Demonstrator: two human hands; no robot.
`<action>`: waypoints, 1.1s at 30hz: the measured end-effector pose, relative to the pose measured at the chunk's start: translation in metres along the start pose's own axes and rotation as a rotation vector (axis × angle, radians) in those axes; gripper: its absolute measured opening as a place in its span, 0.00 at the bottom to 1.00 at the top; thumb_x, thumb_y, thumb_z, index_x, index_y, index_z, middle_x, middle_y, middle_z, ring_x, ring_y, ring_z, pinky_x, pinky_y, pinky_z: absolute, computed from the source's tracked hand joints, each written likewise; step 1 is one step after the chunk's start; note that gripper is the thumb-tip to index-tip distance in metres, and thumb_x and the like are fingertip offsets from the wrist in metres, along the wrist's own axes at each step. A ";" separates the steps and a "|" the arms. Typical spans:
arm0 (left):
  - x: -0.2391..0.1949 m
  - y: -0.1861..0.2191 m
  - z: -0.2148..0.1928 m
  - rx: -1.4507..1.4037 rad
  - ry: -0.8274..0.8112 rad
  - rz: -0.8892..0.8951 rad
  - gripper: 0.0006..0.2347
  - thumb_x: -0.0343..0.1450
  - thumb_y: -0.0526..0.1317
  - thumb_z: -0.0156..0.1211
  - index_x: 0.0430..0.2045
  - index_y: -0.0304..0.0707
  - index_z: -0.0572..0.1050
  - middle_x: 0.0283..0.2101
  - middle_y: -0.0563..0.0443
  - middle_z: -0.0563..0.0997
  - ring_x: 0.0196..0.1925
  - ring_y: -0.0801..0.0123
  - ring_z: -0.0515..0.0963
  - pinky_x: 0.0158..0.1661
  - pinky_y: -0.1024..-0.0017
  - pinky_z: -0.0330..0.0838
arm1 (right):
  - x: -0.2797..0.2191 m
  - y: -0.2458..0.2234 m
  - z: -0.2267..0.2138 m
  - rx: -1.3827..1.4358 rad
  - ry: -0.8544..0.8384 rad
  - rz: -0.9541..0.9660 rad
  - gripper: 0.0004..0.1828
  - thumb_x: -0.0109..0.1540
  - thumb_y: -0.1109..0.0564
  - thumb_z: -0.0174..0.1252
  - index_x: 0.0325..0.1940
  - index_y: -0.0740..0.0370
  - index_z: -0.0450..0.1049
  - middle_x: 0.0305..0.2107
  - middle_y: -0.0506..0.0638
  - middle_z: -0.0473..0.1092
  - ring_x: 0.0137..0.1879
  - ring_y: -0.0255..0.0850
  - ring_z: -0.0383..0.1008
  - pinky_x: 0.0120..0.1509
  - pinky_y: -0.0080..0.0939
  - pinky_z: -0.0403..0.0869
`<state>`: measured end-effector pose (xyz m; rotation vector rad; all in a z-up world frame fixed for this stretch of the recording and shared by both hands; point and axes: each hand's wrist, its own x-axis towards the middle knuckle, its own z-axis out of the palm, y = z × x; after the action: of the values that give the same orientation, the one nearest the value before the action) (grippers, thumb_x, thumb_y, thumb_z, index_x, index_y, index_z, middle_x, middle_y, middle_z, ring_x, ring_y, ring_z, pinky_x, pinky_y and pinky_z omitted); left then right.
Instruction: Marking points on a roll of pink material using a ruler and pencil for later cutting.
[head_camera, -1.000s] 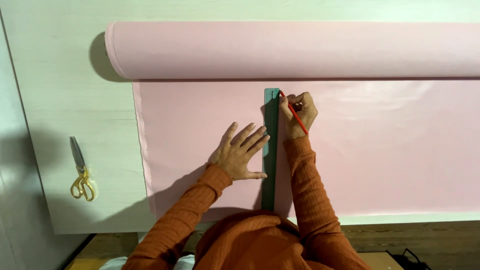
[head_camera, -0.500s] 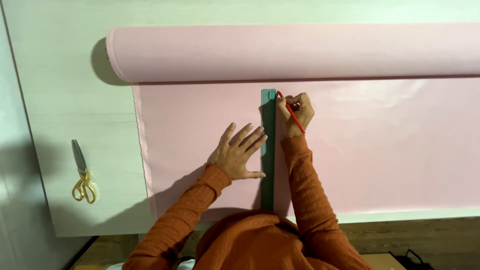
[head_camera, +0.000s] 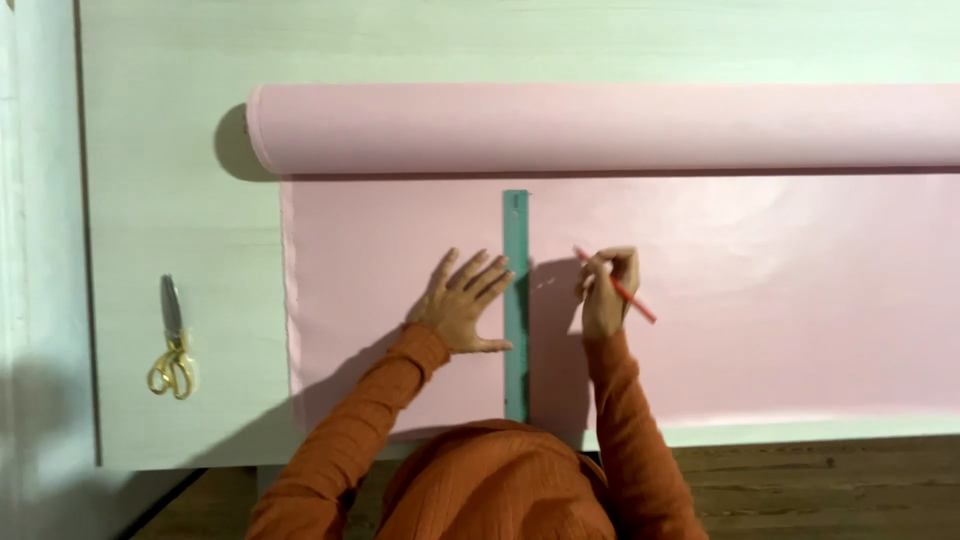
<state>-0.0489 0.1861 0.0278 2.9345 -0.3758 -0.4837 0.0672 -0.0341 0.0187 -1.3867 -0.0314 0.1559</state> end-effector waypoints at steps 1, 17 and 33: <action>-0.001 0.003 -0.001 0.011 -0.027 0.003 0.50 0.59 0.82 0.32 0.73 0.53 0.42 0.78 0.55 0.40 0.78 0.60 0.35 0.69 0.43 0.21 | -0.020 -0.014 -0.005 0.033 -0.001 0.075 0.03 0.68 0.66 0.49 0.45 0.62 0.63 0.27 0.51 0.67 0.26 0.32 0.66 0.26 0.30 0.67; -0.011 0.014 0.003 0.089 0.118 -0.041 0.51 0.58 0.82 0.39 0.72 0.51 0.46 0.77 0.58 0.45 0.78 0.67 0.39 0.73 0.49 0.25 | -0.166 -0.018 -0.105 -0.652 -0.411 0.153 0.10 0.68 0.62 0.54 0.53 0.61 0.76 0.27 0.48 0.69 0.28 0.34 0.66 0.29 0.34 0.68; -0.142 -0.156 0.039 0.171 0.120 -0.096 0.53 0.54 0.83 0.44 0.71 0.55 0.49 0.76 0.60 0.49 0.78 0.64 0.42 0.72 0.46 0.26 | -0.249 0.045 0.064 -0.972 -0.724 -0.482 0.26 0.55 0.45 0.71 0.48 0.64 0.73 0.42 0.53 0.69 0.43 0.47 0.65 0.49 0.46 0.72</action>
<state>-0.1578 0.3696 0.0051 3.1395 -0.2748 -0.2981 -0.1908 0.0047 0.0038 -2.1602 -1.1638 0.2452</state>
